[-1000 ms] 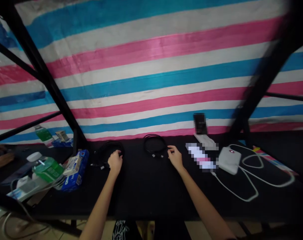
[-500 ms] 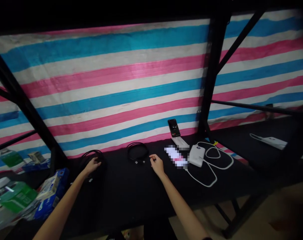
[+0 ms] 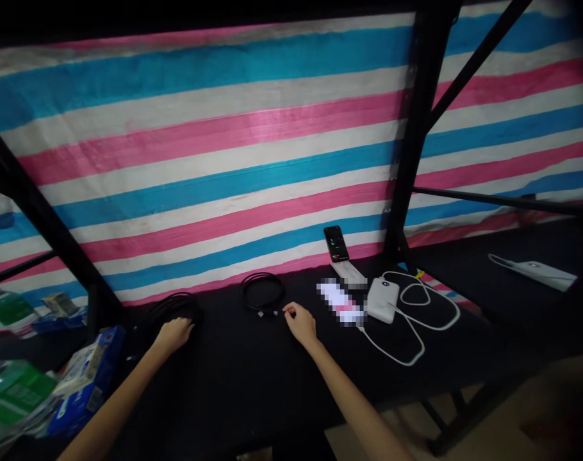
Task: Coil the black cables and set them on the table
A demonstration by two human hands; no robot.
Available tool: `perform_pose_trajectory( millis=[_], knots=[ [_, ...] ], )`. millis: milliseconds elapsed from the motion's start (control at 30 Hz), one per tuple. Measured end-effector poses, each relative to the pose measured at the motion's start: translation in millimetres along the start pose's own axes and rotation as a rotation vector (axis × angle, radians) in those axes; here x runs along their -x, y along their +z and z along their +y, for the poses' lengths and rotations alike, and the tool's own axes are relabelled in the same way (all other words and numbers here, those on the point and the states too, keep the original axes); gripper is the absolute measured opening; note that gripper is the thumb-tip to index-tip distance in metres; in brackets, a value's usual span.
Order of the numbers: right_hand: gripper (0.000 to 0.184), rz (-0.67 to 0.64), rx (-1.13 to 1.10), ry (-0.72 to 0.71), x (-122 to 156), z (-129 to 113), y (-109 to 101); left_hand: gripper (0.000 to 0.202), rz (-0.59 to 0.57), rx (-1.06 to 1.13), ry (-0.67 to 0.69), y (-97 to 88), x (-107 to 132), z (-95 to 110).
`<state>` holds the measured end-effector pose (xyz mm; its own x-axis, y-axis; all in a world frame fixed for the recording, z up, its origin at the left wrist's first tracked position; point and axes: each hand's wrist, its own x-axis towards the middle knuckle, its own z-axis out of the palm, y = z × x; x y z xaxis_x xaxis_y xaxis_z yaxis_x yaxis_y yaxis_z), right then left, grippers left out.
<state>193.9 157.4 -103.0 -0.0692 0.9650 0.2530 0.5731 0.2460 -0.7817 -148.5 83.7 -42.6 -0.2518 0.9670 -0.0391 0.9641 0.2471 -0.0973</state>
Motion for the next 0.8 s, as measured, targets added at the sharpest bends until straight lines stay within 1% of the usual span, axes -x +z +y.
perform_pose_trajectory(
  millis=[67,167,267,333,433,467,500,567,633,733,800],
  knots=[
    [0.014,-0.01,0.065,0.016,-7,-2,2,0.029,0.028,0.028,0.004,-0.2,1,-4],
    [0.012,-0.022,0.15,0.05,-21,-3,4,0.038,0.121,0.112,-0.028,2.0,4,-15],
    [0.012,-0.046,0.204,0.066,-32,-1,5,0.049,0.204,0.221,-0.082,9.6,6,-26],
    [0.012,-0.074,0.223,0.056,-35,1,6,0.054,0.212,0.287,-0.081,15.7,6,-30],
    [0.013,-0.126,0.237,0.036,-32,2,6,0.057,0.204,0.34,-0.01,17.9,5,-31],
    [0.013,-0.142,0.243,0.033,-31,2,6,0.057,0.217,0.337,0.009,16.0,2,-32],
    [0.014,-0.155,0.249,0.029,-30,2,6,0.057,0.239,0.323,-0.003,13.4,-2,-35],
    [0.016,-0.179,0.265,0.026,-30,1,7,0.052,0.286,0.271,-0.06,8.5,-15,-45],
    [0.017,-0.197,0.283,0.032,-30,-1,8,0.052,0.308,0.219,-0.153,7.8,-31,-60],
    [0.017,-0.205,0.285,0.052,-30,-1,9,0.053,0.255,0.181,-0.264,16.0,-50,-82],
    [0.018,-0.197,0.265,0.067,-29,0,9,0.051,0.204,0.191,-0.295,22.5,-56,-93]
  ],
)
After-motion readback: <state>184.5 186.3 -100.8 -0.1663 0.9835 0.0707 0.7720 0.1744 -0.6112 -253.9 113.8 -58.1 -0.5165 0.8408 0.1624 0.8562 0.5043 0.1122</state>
